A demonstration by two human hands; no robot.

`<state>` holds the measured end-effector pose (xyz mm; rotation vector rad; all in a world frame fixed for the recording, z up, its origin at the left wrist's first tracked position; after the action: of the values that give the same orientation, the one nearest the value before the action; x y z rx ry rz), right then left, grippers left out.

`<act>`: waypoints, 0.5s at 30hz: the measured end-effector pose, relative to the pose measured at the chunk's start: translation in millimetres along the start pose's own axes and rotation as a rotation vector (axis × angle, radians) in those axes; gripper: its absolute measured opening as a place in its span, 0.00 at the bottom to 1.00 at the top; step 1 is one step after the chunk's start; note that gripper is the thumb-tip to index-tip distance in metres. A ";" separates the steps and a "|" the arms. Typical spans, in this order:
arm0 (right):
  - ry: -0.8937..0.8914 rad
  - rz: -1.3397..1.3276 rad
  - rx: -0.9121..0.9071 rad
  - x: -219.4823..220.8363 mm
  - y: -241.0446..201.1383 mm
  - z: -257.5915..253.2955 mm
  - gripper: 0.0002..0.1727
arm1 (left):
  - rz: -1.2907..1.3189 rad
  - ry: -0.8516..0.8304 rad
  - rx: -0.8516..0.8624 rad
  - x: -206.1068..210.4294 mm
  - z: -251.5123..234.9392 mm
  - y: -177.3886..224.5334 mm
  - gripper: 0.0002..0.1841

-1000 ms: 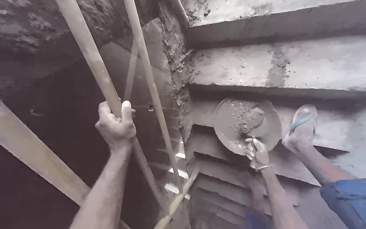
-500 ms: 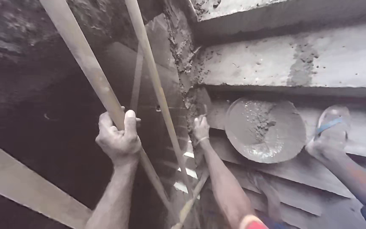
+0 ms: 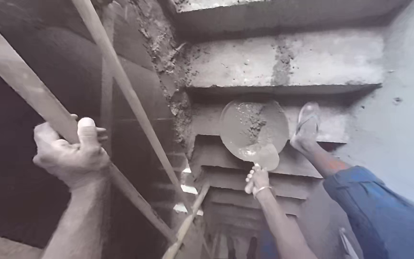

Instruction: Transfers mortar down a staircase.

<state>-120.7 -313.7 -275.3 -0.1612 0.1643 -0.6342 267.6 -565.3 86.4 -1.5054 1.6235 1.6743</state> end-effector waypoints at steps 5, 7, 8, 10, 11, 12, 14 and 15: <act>-0.240 -0.002 -0.090 55.6 -19.2 -78.4 0.21 | 0.023 0.041 0.034 -3.4 -1.1 0.1 0.29; -0.350 -0.025 -0.159 57.5 -33.0 -89.4 0.23 | 0.011 0.027 0.040 -1.8 0.5 13.6 0.29; -0.405 -0.034 -0.185 52.5 -34.8 -89.5 0.24 | 0.005 0.030 0.050 -2.0 0.9 19.0 0.29; -0.503 -0.040 -0.251 44.1 -38.2 -81.1 0.26 | 0.004 0.045 0.072 -3.4 1.5 23.6 0.27; -0.545 -0.049 -0.293 42.4 -42.6 -73.9 0.26 | 0.002 0.051 0.074 -4.4 2.5 24.2 0.27; -0.579 -0.073 -0.345 44.1 -48.7 -62.7 0.25 | 0.001 0.057 0.076 -6.3 2.5 23.8 0.26; -0.590 -0.154 -0.489 50.1 -66.0 -33.4 0.21 | 0.004 0.060 0.083 -5.9 1.2 23.3 0.25; -0.565 -0.185 -0.564 55.0 -72.6 -15.0 0.18 | 0.007 0.062 0.083 -5.8 1.2 23.5 0.24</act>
<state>-121.8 -405.9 -281.1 -0.8967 -0.2266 -0.6906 249.7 -568.3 102.5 -1.5265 1.7108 1.5578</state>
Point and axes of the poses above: each hand's wrist, its own z-axis away from the middle knuckle, its own x-axis out of the palm, y = z × x, the point moved 9 cm from there along -z, towards the middle knuckle, and after that the axes turned 1 degree about y, right-handed, at the moved point
